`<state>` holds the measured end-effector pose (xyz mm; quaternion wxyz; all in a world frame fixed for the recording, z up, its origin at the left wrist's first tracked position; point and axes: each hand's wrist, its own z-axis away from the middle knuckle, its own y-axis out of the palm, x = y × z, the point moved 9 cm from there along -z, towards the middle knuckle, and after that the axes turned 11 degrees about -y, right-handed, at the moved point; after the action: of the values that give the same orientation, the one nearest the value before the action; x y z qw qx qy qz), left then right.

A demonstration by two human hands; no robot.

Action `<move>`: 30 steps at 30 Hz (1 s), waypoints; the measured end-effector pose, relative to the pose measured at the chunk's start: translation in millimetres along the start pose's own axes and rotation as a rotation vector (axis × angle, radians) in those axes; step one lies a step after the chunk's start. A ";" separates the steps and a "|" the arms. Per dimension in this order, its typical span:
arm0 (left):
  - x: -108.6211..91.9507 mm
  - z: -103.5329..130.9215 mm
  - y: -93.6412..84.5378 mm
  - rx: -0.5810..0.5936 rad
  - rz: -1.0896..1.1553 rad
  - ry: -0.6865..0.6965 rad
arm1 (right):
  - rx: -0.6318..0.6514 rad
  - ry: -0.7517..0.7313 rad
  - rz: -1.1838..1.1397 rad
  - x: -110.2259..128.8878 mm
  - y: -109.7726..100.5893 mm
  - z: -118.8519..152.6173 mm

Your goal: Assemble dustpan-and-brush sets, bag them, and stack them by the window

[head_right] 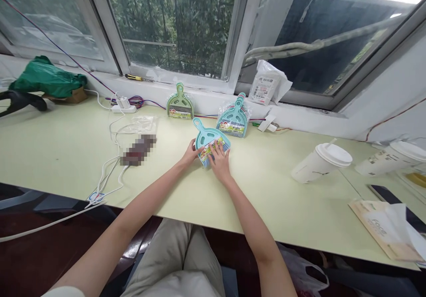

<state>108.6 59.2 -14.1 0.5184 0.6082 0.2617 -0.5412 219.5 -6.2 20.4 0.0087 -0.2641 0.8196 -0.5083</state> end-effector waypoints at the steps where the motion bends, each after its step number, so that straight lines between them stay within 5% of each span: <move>1: -0.9 -0.2 -1.3 0.000 0.002 0.005 | -0.001 0.019 -0.009 -3.0 0.4 0.8; 8: 0.5 -4.8 -11.3 -0.044 0.028 -0.021 | -0.072 0.081 -0.192 -13.9 -0.7 2.7; 12: -1.3 -3.1 -8.8 -0.027 0.013 -0.011 | -0.451 0.312 -0.518 -37.7 -17.2 17.1; 17: -6.1 -0.2 -6.7 -0.006 -0.102 -0.001 | -0.764 0.791 -1.042 -68.7 4.4 52.7; 23: -13.4 7.2 -0.3 0.043 -0.256 0.050 | -0.551 0.693 -1.491 -51.0 28.5 31.2; 26: -28.8 2.4 -4.7 0.076 -0.466 0.093 | -0.587 0.715 -1.513 -58.7 31.0 33.3; 28: -57.0 -5.2 -27.5 -0.043 -0.657 0.202 | -0.612 0.733 -1.510 -66.9 32.4 36.2; 30: -97.3 -9.6 -75.1 -0.412 -0.850 0.305 | -0.646 0.741 -1.496 -75.6 32.3 39.0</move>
<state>19.2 116.1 49.1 0.3171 0.4050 0.6608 -0.5466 281.8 6.0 -44.7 -0.6652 -0.5377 0.4865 -0.1782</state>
